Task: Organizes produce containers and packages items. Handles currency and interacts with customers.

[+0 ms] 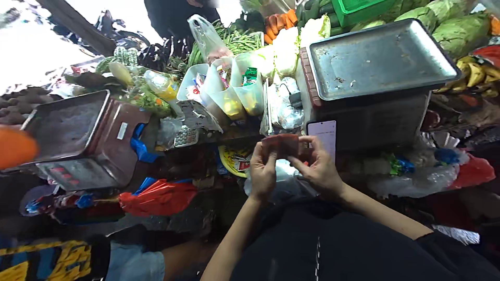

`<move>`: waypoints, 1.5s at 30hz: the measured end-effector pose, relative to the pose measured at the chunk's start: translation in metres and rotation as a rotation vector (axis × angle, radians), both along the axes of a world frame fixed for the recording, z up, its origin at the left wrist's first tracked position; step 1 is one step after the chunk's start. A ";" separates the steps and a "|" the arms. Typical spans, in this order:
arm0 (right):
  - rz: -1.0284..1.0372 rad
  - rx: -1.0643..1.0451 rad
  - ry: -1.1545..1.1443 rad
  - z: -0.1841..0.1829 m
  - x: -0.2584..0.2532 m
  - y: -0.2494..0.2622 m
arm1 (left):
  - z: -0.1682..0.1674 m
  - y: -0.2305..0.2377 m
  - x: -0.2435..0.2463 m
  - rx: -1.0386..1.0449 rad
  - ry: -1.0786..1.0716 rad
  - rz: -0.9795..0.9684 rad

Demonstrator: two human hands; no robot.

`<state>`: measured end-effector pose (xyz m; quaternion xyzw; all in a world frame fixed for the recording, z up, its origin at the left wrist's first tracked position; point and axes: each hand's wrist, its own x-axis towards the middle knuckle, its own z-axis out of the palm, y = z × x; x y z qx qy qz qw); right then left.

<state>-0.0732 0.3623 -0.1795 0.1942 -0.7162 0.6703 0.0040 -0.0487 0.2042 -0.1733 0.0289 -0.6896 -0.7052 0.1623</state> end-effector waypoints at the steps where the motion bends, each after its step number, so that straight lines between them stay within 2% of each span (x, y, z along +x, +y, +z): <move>1: 0.024 0.034 0.017 -0.002 0.002 -0.001 | -0.001 -0.006 0.002 -0.090 0.010 -0.018; 4: 0.028 0.085 0.070 -0.009 0.002 -0.004 | 0.002 -0.024 0.010 -0.409 0.035 -0.108; 6: 0.024 0.025 -0.003 -0.010 0.001 -0.005 | 0.005 -0.029 0.015 -0.460 0.043 -0.149; 8: 0.062 -0.065 -0.112 -0.006 0.001 -0.004 | 0.007 -0.028 0.016 -0.348 0.016 -0.140; 10: 0.086 -0.128 -0.169 -0.004 0.001 -0.004 | 0.008 -0.025 0.017 -0.131 -0.057 -0.177; 12: 0.083 -0.124 -0.180 -0.004 0.002 -0.004 | 0.006 -0.023 0.018 0.032 -0.130 -0.250; 14: 0.082 -0.094 -0.189 -0.003 0.002 -0.004 | 0.000 -0.021 0.019 0.098 -0.179 -0.268; 20: 0.099 -0.043 -0.172 -0.006 -0.004 -0.003 | -0.006 -0.018 0.017 0.130 -0.184 -0.163; 25: -0.024 -0.123 -0.030 -0.009 -0.005 -0.001 | -0.008 -0.015 0.016 0.254 -0.184 -0.137; 27: -0.066 -0.221 0.061 -0.006 -0.005 0.002 | -0.008 -0.014 0.015 0.269 -0.193 -0.099; 30: -0.032 -0.375 0.137 0.003 -0.007 0.009 | -0.007 -0.015 0.012 0.233 -0.205 -0.029; 32: 0.022 -0.358 0.108 0.012 -0.008 0.015 | -0.006 -0.017 0.011 0.195 -0.216 0.000; 34: 0.085 -0.253 0.027 0.020 -0.009 0.020 | -0.005 -0.018 0.011 0.142 -0.193 -0.008; 37: 0.153 -0.040 -0.135 0.023 -0.013 0.016 | -0.005 -0.016 0.013 0.017 -0.097 -0.097; 40: 0.104 -0.011 -0.165 0.017 -0.015 0.008 | 0.001 -0.013 0.014 -0.003 -0.089 -0.250; 42: 0.064 -0.103 -0.113 0.013 -0.015 0.008 | 0.006 -0.014 0.015 0.084 -0.221 -0.363; 45: 0.012 -0.269 -0.041 0.012 -0.015 0.011 | 0.010 -0.019 0.018 0.341 -0.560 -0.590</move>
